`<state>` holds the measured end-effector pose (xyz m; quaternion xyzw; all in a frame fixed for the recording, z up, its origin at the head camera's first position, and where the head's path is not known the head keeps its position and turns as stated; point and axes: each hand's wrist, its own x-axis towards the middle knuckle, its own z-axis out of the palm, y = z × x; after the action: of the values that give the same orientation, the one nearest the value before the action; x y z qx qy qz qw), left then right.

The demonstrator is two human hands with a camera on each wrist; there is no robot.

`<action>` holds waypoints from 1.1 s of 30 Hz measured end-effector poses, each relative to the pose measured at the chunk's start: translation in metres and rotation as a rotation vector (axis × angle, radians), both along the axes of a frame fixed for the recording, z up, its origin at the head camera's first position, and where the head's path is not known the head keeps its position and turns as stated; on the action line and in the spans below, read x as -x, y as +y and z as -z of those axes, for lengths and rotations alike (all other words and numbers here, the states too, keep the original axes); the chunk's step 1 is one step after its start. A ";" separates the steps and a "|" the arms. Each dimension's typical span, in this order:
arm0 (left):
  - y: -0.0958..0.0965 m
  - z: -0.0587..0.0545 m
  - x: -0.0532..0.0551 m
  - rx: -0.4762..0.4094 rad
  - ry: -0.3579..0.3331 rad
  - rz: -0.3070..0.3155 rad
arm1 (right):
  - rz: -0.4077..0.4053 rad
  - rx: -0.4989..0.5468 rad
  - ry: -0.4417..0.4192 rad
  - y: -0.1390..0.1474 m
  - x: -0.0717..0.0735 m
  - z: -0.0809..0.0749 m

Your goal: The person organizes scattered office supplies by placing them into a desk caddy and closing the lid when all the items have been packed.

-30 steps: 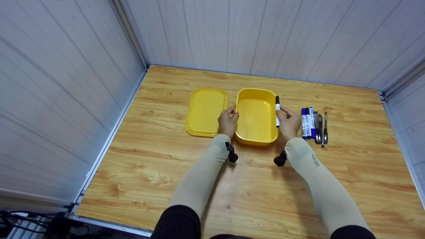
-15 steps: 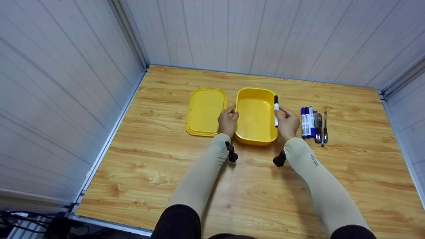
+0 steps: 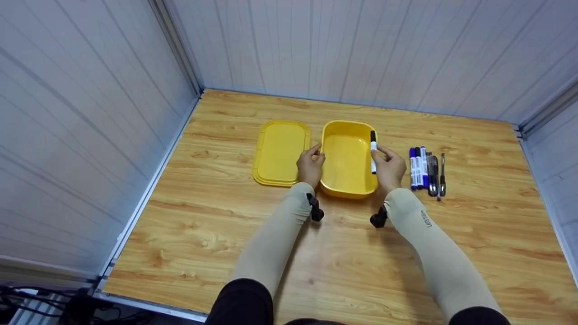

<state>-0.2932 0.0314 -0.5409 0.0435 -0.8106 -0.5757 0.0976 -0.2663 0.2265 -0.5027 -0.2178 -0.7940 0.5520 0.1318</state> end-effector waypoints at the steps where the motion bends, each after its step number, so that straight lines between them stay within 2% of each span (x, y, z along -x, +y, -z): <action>1: 0.000 0.000 0.000 0.002 -0.001 0.002 | 0.001 -0.004 0.003 0.000 0.000 0.000; 10: 0.001 0.001 0.000 0.022 0.004 0.000 | 0.015 -0.013 0.013 -0.002 0.001 0.001; 16: 0.002 0.001 0.000 -0.002 -0.016 -0.007 | -0.001 -0.007 -0.004 -0.005 0.000 -0.001; 21: 0.002 0.002 0.001 -0.003 -0.009 -0.006 | -0.016 -0.026 0.004 -0.005 0.000 -0.002; 27: 0.001 0.003 0.002 -0.003 0.001 0.001 | -0.013 -0.002 0.001 -0.006 0.000 -0.002; 33: 0.002 0.003 0.002 -0.014 0.001 -0.002 | -0.020 -0.042 0.031 -0.009 0.000 -0.002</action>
<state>-0.2951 0.0330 -0.5442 0.0446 -0.8065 -0.5813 0.0982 -0.2665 0.2175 -0.5007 -0.1984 -0.8055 0.5397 0.1431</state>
